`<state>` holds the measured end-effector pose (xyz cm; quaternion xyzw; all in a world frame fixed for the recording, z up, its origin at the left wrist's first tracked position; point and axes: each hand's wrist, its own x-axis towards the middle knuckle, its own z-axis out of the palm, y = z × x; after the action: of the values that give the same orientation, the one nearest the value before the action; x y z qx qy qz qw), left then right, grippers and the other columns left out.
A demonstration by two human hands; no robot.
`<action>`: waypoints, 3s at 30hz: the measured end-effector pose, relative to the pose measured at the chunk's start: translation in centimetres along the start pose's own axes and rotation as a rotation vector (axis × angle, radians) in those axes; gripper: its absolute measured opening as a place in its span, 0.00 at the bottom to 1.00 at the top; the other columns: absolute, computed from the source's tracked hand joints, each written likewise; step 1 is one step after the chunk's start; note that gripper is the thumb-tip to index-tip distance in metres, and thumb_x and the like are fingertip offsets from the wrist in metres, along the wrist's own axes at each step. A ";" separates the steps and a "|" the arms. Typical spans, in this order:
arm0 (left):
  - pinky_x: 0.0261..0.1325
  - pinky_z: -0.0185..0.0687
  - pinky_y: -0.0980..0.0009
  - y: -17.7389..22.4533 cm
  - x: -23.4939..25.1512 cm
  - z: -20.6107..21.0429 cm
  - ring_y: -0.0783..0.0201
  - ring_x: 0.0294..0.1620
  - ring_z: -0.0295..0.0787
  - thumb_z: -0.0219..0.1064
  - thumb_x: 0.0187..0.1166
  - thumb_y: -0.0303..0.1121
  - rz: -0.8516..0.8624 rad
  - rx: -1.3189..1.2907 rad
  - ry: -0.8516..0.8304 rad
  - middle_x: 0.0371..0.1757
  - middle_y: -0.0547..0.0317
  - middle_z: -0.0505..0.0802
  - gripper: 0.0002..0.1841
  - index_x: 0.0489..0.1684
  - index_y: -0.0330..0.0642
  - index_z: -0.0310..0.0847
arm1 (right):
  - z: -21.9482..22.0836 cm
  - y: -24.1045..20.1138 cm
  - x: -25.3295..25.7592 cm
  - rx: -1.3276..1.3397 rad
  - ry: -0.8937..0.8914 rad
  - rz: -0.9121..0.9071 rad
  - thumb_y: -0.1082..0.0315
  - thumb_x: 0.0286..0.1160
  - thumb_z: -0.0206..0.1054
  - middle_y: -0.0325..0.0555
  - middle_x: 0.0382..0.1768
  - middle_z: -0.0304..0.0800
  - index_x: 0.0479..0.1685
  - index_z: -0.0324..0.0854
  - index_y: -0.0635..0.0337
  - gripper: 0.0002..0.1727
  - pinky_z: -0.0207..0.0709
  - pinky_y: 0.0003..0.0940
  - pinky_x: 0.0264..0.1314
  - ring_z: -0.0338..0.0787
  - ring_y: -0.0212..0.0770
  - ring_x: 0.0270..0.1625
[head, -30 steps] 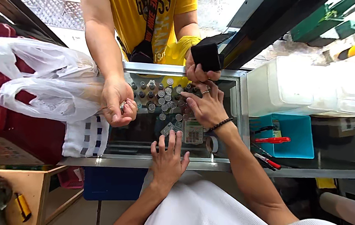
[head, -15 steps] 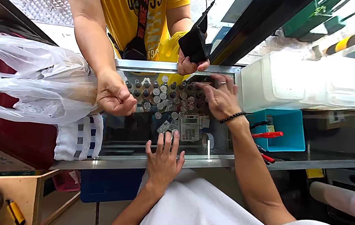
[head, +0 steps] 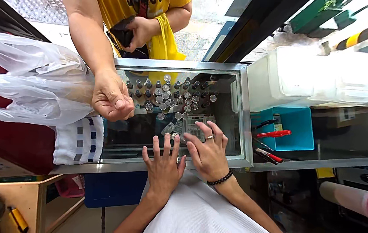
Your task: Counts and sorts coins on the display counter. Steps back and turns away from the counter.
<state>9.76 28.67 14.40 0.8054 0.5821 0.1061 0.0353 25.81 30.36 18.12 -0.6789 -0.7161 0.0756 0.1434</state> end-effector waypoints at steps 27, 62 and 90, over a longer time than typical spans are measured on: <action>0.81 0.52 0.38 -2.2 -1.1 1.1 0.37 0.80 0.70 0.43 0.85 0.61 -0.016 -0.080 0.211 0.75 0.41 0.82 0.32 0.76 0.57 0.80 | -1.6 3.8 2.0 -0.171 -0.090 -0.060 0.40 0.91 0.41 0.35 0.81 0.79 0.79 0.80 0.28 0.28 0.55 0.67 0.78 0.65 0.61 0.86; 0.86 0.67 0.51 -4.4 -0.2 -0.5 0.50 0.82 0.78 0.49 0.84 0.28 -0.009 -0.383 0.175 0.72 0.48 0.89 0.21 0.63 0.35 0.88 | -1.0 6.1 2.5 0.296 -0.008 0.024 0.69 0.85 0.46 0.49 0.83 0.77 0.85 0.71 0.60 0.28 0.69 0.48 0.87 0.74 0.48 0.86; 0.86 0.54 0.32 -2.6 4.0 -0.8 0.29 0.89 0.57 0.54 0.85 0.48 -0.036 -0.212 0.096 0.87 0.34 0.70 0.27 0.80 0.51 0.78 | 0.6 1.9 5.5 0.075 -0.030 -0.197 0.45 0.89 0.49 0.52 0.85 0.72 0.74 0.84 0.37 0.25 0.57 0.69 0.86 0.60 0.65 0.91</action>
<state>8.37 33.27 15.21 0.7806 0.5829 0.2049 0.0945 27.20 36.02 17.57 -0.5982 -0.7781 0.0981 0.1649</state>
